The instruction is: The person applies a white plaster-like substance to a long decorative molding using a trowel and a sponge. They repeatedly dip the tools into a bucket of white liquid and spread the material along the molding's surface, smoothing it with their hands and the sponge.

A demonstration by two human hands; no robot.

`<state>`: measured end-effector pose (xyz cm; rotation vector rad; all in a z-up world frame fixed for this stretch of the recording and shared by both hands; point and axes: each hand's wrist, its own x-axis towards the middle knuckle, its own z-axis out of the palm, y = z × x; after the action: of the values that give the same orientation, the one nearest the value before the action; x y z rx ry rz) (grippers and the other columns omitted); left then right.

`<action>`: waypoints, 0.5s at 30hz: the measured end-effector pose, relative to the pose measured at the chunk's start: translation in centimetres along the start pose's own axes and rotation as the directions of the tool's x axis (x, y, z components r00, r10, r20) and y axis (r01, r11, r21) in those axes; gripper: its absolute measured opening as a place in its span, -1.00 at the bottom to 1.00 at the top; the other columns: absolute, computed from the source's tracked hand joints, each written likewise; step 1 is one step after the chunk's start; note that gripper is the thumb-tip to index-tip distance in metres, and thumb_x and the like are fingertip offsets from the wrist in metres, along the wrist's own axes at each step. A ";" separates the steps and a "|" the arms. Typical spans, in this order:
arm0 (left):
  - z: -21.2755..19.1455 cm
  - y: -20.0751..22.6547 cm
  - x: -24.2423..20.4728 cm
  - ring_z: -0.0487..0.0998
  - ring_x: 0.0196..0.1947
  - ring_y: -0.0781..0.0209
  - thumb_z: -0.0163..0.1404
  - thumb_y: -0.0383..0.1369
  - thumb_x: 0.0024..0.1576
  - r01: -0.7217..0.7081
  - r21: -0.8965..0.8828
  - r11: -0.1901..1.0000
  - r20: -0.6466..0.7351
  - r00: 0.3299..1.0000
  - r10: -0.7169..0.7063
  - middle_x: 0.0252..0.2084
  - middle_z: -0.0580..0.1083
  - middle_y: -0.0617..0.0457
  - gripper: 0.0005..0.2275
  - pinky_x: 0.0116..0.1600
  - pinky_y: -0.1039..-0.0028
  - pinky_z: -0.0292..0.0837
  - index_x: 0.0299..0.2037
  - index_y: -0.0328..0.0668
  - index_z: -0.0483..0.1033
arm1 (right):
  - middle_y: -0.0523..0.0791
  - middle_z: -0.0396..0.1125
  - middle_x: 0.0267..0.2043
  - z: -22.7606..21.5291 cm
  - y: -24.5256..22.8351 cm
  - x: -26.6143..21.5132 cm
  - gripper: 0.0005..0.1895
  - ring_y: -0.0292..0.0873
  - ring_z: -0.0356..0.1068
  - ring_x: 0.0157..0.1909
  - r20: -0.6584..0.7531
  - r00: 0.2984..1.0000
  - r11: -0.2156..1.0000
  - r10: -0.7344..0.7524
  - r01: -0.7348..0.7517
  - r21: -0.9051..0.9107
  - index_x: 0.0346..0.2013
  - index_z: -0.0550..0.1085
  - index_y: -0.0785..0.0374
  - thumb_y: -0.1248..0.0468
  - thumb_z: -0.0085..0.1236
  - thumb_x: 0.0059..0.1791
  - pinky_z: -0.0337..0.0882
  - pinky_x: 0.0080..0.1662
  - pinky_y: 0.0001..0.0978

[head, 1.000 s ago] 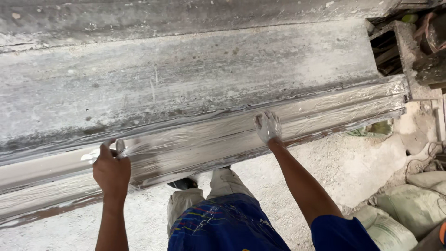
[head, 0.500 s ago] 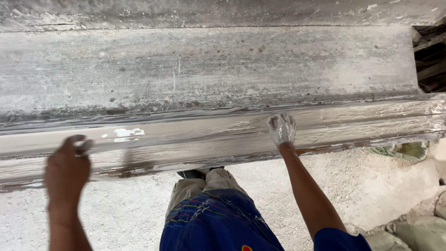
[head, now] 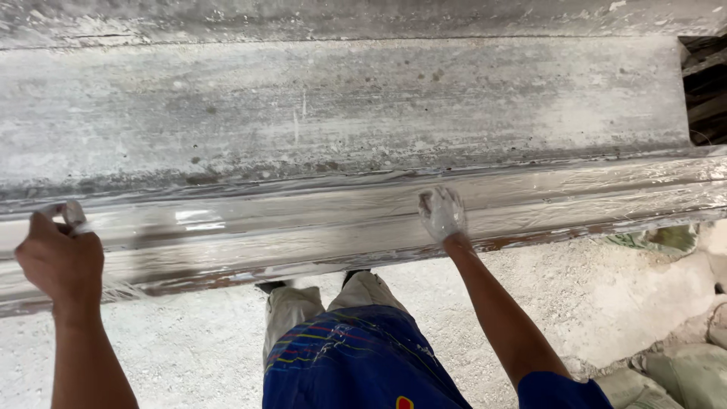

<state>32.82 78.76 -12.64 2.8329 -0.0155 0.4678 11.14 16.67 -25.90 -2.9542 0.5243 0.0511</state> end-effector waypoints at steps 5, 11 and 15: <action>1.7 -3.2 1.5 0.55 -0.47 0.24 0.09 -0.40 0.45 -0.111 -0.127 0.986 0.089 0.988 0.123 -0.44 0.55 -0.05 -0.86 -0.45 0.49 0.37 -0.01 -0.38 0.59 | 0.09 0.25 0.27 1.9 -5.4 -0.2 -0.55 0.25 0.17 0.29 -0.025 0.996 0.995 0.083 -0.081 0.061 0.05 0.48 0.10 0.15 0.28 -0.11 0.24 0.17 0.07; 3.0 -5.7 3.4 0.59 -0.47 -0.01 0.11 -0.45 0.25 -0.057 -0.325 0.944 0.360 0.915 0.180 -0.40 0.57 -0.14 -0.78 -0.31 0.20 0.51 0.08 -0.23 0.56 | -0.05 0.36 0.14 1.5 -13.5 -0.4 -0.69 0.15 0.27 0.24 -0.142 0.980 0.985 0.139 -0.122 0.120 0.07 0.46 0.08 0.13 0.22 0.05 0.27 0.26 0.07; 2.4 -6.6 4.0 0.61 -0.41 -0.08 0.08 -0.53 0.04 -0.014 -0.389 0.921 0.487 0.846 0.218 -0.36 0.58 -0.15 -0.60 -0.29 0.18 0.51 0.13 -0.18 0.54 | -0.01 0.33 0.15 1.1 -17.2 -0.5 -0.66 0.17 0.19 0.28 -0.076 0.987 0.989 0.143 -0.140 0.035 -0.03 0.47 0.12 0.13 0.25 -0.06 0.23 0.25 0.06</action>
<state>37.74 84.62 -15.29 2.4916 -0.3509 -0.2795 16.61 32.97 -24.64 -2.8951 0.7387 -0.0571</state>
